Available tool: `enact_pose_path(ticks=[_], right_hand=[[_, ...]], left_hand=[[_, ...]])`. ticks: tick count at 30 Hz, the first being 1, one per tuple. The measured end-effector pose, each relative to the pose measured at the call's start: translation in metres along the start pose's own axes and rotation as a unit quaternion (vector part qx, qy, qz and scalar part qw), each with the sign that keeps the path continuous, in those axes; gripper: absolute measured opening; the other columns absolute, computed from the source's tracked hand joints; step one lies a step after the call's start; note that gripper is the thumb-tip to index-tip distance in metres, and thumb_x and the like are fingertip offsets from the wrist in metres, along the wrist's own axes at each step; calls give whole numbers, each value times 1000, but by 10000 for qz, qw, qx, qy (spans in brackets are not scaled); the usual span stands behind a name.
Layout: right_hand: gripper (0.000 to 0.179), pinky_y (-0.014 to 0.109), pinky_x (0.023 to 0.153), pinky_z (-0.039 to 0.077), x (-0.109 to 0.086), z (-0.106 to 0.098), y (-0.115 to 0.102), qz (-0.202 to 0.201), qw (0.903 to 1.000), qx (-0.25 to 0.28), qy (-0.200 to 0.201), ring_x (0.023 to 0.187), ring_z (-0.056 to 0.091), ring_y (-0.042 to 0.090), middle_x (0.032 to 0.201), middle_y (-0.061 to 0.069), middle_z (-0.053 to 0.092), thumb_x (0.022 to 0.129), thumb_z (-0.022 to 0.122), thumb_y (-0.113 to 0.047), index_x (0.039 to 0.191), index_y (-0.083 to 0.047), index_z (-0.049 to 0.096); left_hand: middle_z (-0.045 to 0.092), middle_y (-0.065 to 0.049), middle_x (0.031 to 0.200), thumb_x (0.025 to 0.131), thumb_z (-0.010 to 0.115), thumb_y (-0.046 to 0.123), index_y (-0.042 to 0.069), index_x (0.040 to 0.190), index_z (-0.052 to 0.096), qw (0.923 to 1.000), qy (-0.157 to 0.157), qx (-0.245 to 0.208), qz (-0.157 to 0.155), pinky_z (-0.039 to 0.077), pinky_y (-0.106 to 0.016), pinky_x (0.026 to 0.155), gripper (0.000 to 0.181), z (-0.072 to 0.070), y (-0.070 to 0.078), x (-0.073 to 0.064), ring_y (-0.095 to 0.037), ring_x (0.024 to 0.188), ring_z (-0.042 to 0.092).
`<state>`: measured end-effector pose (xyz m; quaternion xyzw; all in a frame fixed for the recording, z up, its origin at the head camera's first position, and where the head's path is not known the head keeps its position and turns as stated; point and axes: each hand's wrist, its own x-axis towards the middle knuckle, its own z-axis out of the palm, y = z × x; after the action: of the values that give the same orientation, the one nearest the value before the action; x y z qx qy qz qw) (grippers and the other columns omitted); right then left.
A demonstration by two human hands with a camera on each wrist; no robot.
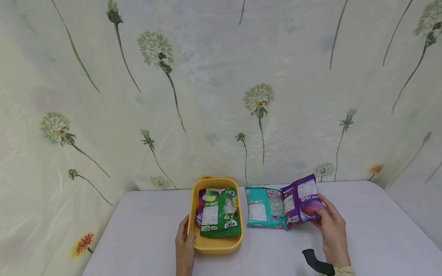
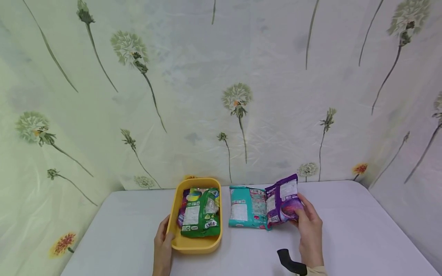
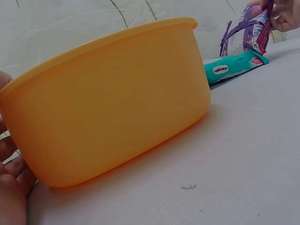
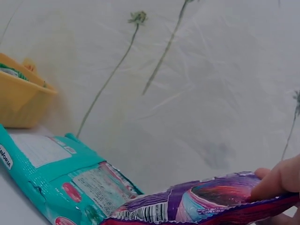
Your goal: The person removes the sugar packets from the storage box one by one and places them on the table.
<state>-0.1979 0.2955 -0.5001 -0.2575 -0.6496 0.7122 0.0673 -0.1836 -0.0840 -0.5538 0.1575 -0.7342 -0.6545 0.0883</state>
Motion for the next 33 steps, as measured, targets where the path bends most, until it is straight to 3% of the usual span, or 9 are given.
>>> enact_pose_path(ticks=[10,15,19,27,33], right_hand=[[51,12,76,51,1,-3,2,84,9989,-353,-285,97,52,-4,161,12,28,106,35,-26,155,-37,31],[51,14,75,51,2,-2,4,22,9987,-444,-261,95,52,-4,160,11,28,106,36,-25,155,-36,31],[52,12,74,51,4,0,6,-46,9984,-497,-267,103,47,1,164,10,24,105,40,-23,155,-36,30],[55,11,76,49,5,3,10,-53,9992,-221,-338,110,42,3,162,10,20,105,42,-21,156,-34,28],[57,11,77,49,7,1,12,41,9998,-166,-120,107,44,1,158,10,28,103,45,-18,156,-34,30]], left_hand=[[42,-19,154,86,46,3,6,148,42,10000,-26,44,-15,35,-52,114,61,-1,1,0,-37,143,40],[43,-18,154,88,46,1,7,148,42,9999,-51,-44,100,37,-50,113,61,-2,-2,-1,-34,143,41],[42,-19,154,88,46,1,6,148,42,9999,-48,-27,111,36,-50,113,61,-2,-3,1,-36,144,40],[41,-19,155,87,46,1,6,148,42,10000,-45,-37,79,35,-52,114,61,-1,-2,2,-38,145,38],[42,-19,155,87,46,2,6,148,42,9999,-56,-73,50,36,-51,114,61,-2,-1,2,-37,144,39]])
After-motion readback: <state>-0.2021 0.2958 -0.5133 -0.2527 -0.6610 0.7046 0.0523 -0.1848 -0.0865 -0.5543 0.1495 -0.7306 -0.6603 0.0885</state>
